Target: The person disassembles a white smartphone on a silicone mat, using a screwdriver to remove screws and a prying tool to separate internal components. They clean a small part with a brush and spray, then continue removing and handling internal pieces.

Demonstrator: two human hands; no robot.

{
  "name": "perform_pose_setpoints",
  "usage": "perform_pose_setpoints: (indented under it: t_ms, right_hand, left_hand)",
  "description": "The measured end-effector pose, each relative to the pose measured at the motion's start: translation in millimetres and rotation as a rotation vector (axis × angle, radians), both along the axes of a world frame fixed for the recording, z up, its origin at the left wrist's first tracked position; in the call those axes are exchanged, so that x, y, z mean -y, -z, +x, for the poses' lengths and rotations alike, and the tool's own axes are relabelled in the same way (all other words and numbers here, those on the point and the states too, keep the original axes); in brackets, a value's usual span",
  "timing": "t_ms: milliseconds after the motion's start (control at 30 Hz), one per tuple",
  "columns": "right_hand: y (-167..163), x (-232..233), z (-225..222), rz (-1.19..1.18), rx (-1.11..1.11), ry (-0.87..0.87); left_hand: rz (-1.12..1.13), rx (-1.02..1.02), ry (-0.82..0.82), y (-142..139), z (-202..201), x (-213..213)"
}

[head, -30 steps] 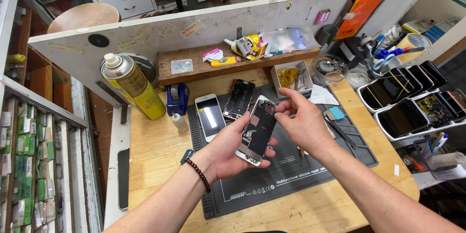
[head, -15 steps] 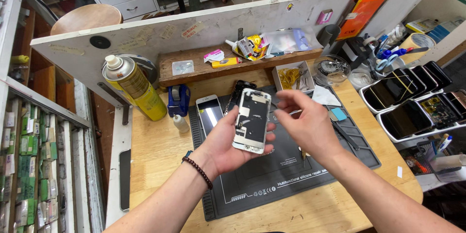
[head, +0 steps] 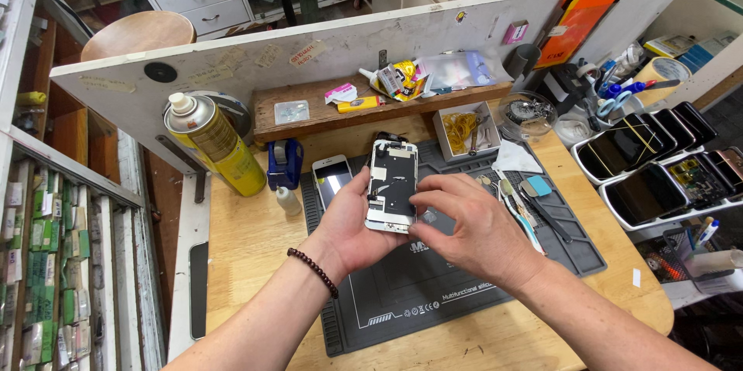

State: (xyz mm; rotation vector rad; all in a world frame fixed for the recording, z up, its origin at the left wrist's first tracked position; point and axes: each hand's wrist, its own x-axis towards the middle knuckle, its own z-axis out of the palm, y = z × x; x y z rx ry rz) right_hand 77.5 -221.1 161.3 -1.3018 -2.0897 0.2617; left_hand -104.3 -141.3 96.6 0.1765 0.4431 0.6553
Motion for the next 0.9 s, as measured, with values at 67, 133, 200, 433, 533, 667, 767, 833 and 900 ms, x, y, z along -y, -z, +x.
perform_pose_setpoints:
  t_ms: [67, 133, 200, 433, 533, 667, 767, 833, 900]
  right_hand:
    - [5, 0, 1, 0.002, -0.02, 0.013]
    - [14, -1, 4, 0.005, -0.06, 0.039]
    - [30, -4, 9, -0.15, -0.19, 0.205]
    - [98, -4, 67, -0.5, -0.137, 0.751]
    - [115, 9, 87, -0.585, -0.056, 0.785]
    - [121, 21, 78, -0.612, -0.12, 0.702]
    - [115, 22, 67, -0.591, -0.07, 0.72]
    - [110, 17, 67, -0.624, 0.018, 0.803]
    - [109, 9, 70, -0.621, 0.108, 0.787]
  left_hand:
    - [-0.012, -0.002, -0.009, 1, 1, 0]
    - [-0.037, -0.023, -0.033, 4, 2, -1]
    - [0.037, -0.079, 0.003, 8, 2, -3]
    - [0.069, -0.564, 0.022, 51, -5, 10]
    - [0.043, -0.594, 0.048, 78, -5, 18]
    - [0.101, -0.683, 0.033, 106, 14, 19]
    - [0.07, -0.741, -0.003, 115, 26, 16]
    - [0.002, -0.684, -0.04, 114, 33, 15]
    - [-0.09, -0.668, -0.051, 112, 39, 17]
